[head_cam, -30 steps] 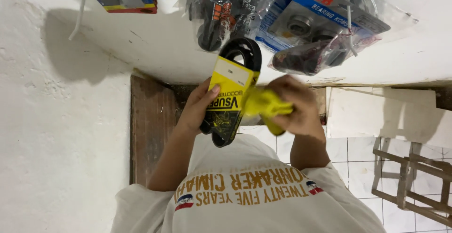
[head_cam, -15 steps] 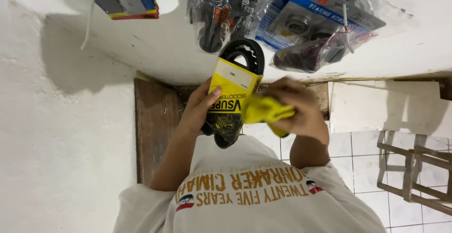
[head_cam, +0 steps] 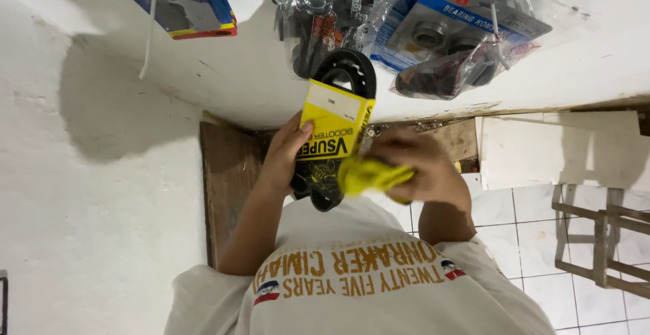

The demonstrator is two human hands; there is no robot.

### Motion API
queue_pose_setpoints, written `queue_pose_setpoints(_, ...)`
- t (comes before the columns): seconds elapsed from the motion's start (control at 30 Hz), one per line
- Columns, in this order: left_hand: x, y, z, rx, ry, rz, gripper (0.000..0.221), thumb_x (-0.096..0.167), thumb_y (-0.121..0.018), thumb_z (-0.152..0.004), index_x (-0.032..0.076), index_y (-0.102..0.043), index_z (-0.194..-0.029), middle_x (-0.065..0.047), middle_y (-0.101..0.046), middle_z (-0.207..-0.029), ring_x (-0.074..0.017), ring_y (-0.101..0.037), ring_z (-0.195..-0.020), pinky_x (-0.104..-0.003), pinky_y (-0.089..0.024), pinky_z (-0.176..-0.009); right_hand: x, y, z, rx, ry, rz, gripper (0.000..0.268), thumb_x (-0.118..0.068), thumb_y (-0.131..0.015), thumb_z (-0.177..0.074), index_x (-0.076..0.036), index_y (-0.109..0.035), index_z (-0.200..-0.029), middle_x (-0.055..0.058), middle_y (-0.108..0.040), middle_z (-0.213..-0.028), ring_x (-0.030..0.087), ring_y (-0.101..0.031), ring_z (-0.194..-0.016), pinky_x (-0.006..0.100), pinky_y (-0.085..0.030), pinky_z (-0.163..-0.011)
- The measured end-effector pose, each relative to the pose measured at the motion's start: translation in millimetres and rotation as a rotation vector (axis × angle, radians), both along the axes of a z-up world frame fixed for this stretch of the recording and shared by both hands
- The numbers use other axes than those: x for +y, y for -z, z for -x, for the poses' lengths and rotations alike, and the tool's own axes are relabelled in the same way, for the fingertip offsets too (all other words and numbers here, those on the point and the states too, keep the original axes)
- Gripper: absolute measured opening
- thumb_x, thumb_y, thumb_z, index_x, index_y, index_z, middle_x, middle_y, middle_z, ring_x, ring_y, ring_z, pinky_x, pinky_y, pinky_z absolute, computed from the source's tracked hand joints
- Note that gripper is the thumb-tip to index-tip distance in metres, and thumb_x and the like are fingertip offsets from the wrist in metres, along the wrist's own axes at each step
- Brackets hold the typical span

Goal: The person holds a packaged black belt labeled 'VSUPER' and wipes the packaging with a yellow cloth. The person rotates the item to clean different sides while standing in front of a wall display.

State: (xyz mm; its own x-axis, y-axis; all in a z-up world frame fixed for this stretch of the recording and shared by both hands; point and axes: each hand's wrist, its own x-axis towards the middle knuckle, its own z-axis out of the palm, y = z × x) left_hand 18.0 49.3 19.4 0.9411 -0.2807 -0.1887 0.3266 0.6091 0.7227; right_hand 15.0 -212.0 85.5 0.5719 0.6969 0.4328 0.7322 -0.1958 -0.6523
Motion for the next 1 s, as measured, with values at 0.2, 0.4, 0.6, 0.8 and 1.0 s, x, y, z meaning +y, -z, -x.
queue_pose_setpoints(0.2,4.2,12.8,6.9,-0.006,0.081,0.019,0.056,0.019,-0.057,-0.102,-0.005,-0.046,-0.151,-0.013,-0.067,-0.129,-0.0183,-0.067,-0.111,-0.030,-0.054,-0.093,14.4,-1.6,1.8,-0.108,0.740,-0.284,0.036,-0.023,-0.081,-0.093,0.002,-0.069,-0.116,0.014,-0.066,-0.117,0.024,-0.068,-0.100,0.034,-0.056,-0.085)
queue_pose_setpoints(0.4,13.8,1.1,3.6,-0.010,0.034,0.004,0.057,0.023,-0.058,-0.102,-0.006,-0.048,-0.151,-0.014,-0.069,-0.126,-0.0209,-0.067,-0.107,-0.032,-0.055,-0.090,12.8,1.7,5.2,-0.057,0.020,-0.110,0.037,-0.022,-0.087,-0.081,-0.001,-0.075,-0.109,0.013,-0.070,-0.108,0.023,-0.073,-0.095,0.033,-0.062,-0.081)
queue_pose_setpoints(0.6,20.0,21.6,8.9,-0.195,0.159,-0.292,0.055,0.019,-0.059,-0.103,-0.002,-0.048,-0.153,-0.012,-0.065,-0.136,-0.0171,-0.061,-0.122,-0.032,-0.050,-0.102,3.7,0.9,5.3,-0.057,0.587,-0.360,0.029,-0.019,-0.085,-0.087,0.000,-0.071,-0.105,0.016,-0.069,-0.119,0.024,-0.072,-0.096,0.031,-0.060,-0.081)
queue_pose_setpoints(0.8,37.5,13.7,3.4,-0.239,0.035,-0.281,0.053,0.016,-0.057,-0.104,-0.003,-0.046,-0.153,-0.011,-0.065,-0.138,-0.0165,-0.061,-0.124,-0.032,-0.048,-0.107,9.1,-19.1,-0.2,-0.060,0.367,-0.256,0.040,-0.018,-0.080,-0.072,0.004,-0.069,-0.103,0.016,-0.068,-0.108,0.022,-0.070,-0.092,0.031,-0.057,-0.079)
queue_pose_setpoints(1.0,49.7,1.5,1.5,-0.363,0.158,-0.399,0.053,0.014,-0.058,-0.104,-0.003,-0.048,-0.153,-0.011,-0.065,-0.137,-0.0150,-0.060,-0.124,-0.031,-0.047,-0.107,20.8,-17.1,-0.4,0.109,0.492,-0.390,0.034,-0.008,-0.074,-0.078,0.006,-0.070,-0.108,0.014,-0.067,-0.111,0.021,-0.067,-0.091,0.028,-0.053,-0.081)
